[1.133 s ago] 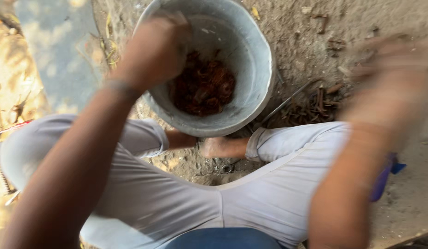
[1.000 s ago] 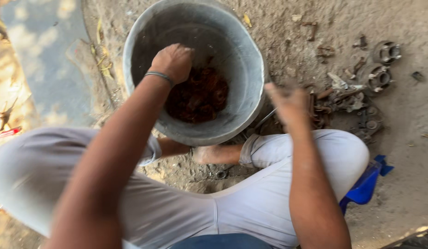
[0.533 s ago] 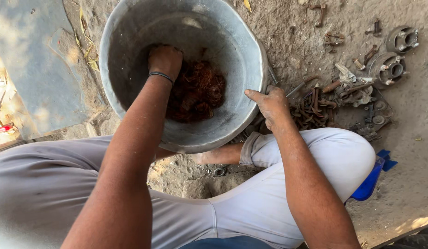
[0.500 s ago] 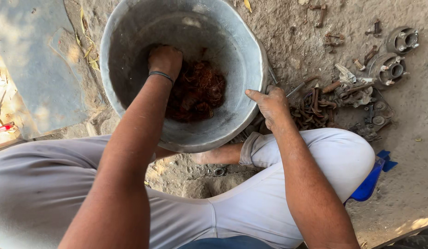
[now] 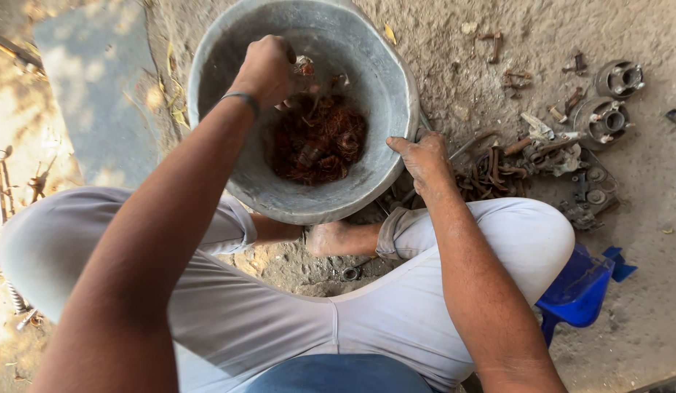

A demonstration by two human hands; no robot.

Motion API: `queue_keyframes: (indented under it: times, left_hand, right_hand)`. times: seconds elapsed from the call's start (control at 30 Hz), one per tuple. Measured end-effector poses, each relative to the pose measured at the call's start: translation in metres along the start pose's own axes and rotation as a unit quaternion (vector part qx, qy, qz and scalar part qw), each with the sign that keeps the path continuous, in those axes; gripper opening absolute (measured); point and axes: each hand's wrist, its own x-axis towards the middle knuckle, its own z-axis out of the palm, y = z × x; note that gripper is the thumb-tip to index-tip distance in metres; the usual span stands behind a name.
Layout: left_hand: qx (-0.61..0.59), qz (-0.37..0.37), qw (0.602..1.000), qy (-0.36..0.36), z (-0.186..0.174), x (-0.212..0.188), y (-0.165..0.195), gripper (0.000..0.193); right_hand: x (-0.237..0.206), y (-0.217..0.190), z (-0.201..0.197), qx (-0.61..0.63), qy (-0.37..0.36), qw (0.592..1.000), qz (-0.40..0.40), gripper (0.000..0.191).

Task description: The person sits on the ground with a large basin of rusted metal parts. They pick pieces from the basin by hand, place them on the ground, strike them with a hammer, and use pliers to grip and pull at the parts, setting pieces aside among scattered scrap metal.

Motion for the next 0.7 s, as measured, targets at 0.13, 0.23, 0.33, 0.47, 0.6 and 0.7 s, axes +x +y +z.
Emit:
queue_keyframes:
  times: [0.13, 0.23, 0.33, 0.47, 0.6, 0.7]
  left_hand:
    - [-0.266, 0.017, 0.963, -0.048, -0.024, -0.059, 0.008, 0.045]
    - [-0.411, 0.084, 0.906, -0.06, -0.022, -0.091, -0.001, 0.043]
    - [-0.491, 0.123, 0.86, -0.066, -0.015, -0.093, -0.005, 0.047]
    - [-0.52, 0.158, 0.838, -0.044, -0.006, -0.072, -0.005, 0.05]
    - [-0.487, 0.173, 0.856, -0.025, 0.005, -0.051, -0.008, 0.054]
    - [-0.477, 0.134, 0.868, -0.033, 0.017, -0.038, -0.015, 0.043]
  right_hand:
    - [0.0, 0.005, -0.001, 0.014, 0.008, 1.0, -0.018, 0.035]
    - [0.003, 0.006, -0.006, 0.039, 0.036, 0.999, -0.012, 0.033]
    - [0.007, 0.006, -0.012, 0.038, 0.058, 0.997, -0.024, 0.031]
    - [0.013, 0.005, -0.014, 0.099, 0.084, 0.99, -0.054, 0.033]
    - [0.023, 0.003, -0.018, 0.169, 0.12, 0.977, -0.055, 0.036]
    - [0.031, 0.002, -0.023, 0.204, 0.136, 0.968, -0.059, 0.04]
